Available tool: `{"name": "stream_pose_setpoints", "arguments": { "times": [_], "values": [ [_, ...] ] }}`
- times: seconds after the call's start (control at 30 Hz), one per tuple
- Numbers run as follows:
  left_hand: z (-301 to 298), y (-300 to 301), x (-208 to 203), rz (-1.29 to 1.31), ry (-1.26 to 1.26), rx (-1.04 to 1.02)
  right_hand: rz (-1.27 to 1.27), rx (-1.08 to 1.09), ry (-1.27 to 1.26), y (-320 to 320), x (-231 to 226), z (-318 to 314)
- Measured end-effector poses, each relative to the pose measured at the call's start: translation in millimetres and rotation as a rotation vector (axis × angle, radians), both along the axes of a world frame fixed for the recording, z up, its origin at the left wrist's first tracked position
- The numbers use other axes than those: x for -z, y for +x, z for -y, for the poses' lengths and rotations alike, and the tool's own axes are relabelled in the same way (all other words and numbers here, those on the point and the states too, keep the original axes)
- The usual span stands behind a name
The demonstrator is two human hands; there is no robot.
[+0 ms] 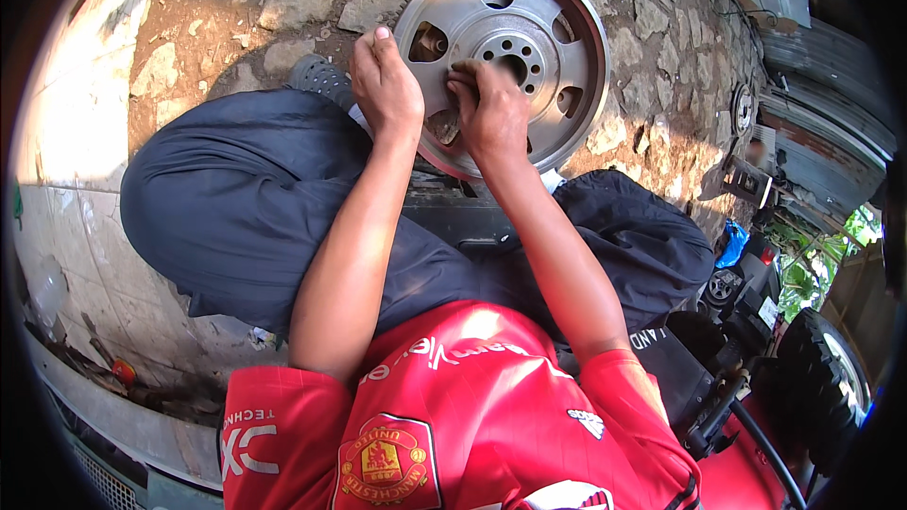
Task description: The person sits on the ground and scrubs a metal flywheel with a wire brush, focusing on the central hub and outer rim. They flip the flywheel over to clean the other side and continue scrubbing.
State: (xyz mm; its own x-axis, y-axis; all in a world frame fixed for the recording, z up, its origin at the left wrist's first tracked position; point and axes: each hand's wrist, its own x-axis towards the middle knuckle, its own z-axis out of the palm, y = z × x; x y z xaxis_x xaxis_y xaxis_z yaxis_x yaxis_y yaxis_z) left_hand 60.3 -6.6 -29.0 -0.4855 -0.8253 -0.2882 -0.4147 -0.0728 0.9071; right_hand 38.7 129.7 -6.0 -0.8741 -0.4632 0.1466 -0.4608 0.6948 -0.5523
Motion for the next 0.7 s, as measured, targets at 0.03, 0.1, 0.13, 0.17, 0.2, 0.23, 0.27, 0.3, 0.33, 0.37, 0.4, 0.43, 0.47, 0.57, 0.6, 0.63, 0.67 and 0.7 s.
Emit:
{"name": "stream_pose_setpoints", "arguments": {
  "times": [0.03,0.1,0.13,0.17,0.2,0.23,0.27,0.3,0.33,0.37,0.4,0.43,0.47,0.57,0.6,0.63,0.67,0.7],
  "values": [
    [1,-1,0,-0.027,-0.01,-0.015,-0.004,-0.003,-0.008,-3,0,2],
    [4,-2,1,-0.081,-0.029,-0.046,0.033,-0.028,0.027,4,-2,-10],
    [8,-2,8,-0.068,-0.032,-0.056,0.042,-0.036,0.06,12,-1,-23],
    [11,-3,11,-0.066,-0.017,-0.071,0.055,-0.045,0.094,19,-1,-33],
    [13,-4,13,-0.063,-0.001,-0.086,0.085,-0.034,0.04,21,-2,-41],
    [12,-4,14,-0.059,0.013,-0.099,0.057,-0.041,0.035,20,-3,-38],
    [8,-4,14,-0.069,0.016,-0.095,0.028,-0.048,0.031,17,-3,-31],
    [7,-3,14,-0.042,0.016,-0.072,0.0,-0.055,0.026,13,-2,-22],
    [4,-1,12,-0.015,0.021,-0.045,-0.008,-0.051,0.024,6,-2,-10],
    [4,-3,7,0.006,0.018,-0.023,-0.016,-0.025,0.005,-2,0,-1],
    [3,-4,1,-0.005,0.024,-0.023,-0.024,0.0,-0.014,-9,1,5],
    [5,-3,1,-0.013,0.022,-0.019,-0.029,0.025,-0.034,-11,2,8],
    [6,-4,4,-0.021,0.019,-0.015,-0.027,0.008,-0.028,-8,2,4],
    [9,-3,11,-0.033,0.017,-0.011,0.036,-0.036,0.049,17,0,-25],
    [9,-3,12,-0.034,0.018,-0.011,0.079,-0.003,0.036,21,-2,-31],
    [7,-3,7,-0.013,0.013,0.008,0.055,-0.008,0.034,20,-2,-30],
    [3,-2,0,0.007,0.008,0.028,0.032,-0.012,0.031,17,1,-24],
    [0,-2,-4,0.028,0.004,0.048,0.009,-0.016,0.029,12,4,-16]
  ]
}}
